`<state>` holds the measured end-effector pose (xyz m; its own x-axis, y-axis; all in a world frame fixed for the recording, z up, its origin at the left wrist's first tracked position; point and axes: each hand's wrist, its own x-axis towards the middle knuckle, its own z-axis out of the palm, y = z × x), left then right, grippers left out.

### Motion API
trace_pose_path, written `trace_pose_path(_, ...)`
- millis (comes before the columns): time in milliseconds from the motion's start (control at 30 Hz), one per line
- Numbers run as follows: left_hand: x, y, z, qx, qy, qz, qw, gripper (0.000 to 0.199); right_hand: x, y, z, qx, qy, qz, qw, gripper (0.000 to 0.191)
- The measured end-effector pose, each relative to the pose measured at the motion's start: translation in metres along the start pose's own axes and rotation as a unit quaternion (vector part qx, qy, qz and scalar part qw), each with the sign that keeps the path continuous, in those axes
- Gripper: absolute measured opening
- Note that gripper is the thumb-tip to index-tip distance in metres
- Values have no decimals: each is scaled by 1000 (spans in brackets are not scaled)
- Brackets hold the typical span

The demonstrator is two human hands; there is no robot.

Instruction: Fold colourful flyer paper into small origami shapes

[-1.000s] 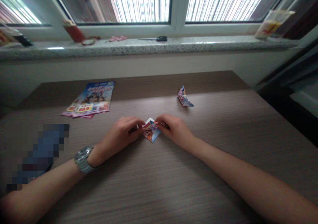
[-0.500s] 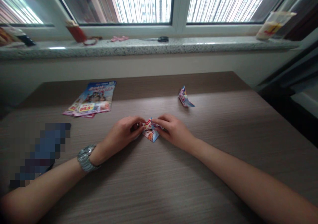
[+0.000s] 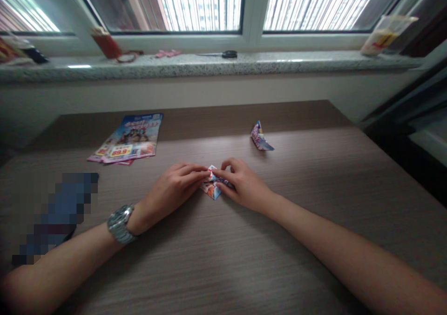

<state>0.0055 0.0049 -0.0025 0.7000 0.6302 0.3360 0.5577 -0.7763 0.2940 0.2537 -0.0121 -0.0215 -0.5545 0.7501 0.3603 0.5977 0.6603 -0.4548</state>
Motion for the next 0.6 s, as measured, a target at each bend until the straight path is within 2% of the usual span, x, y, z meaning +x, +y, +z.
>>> trace_pose_path(267,-1,-2,0,7,-9,45,999,28,1,0,-1,18,4,8,1000,34)
trace_pose_path(433,1,0,0,0,-16,83,996,29,0,0,0,28,14,26,999,43)
trace_pose_path(600,0,1,-1,-1,-29,88,996,29,-1,0,2,17,8,29,999,38)
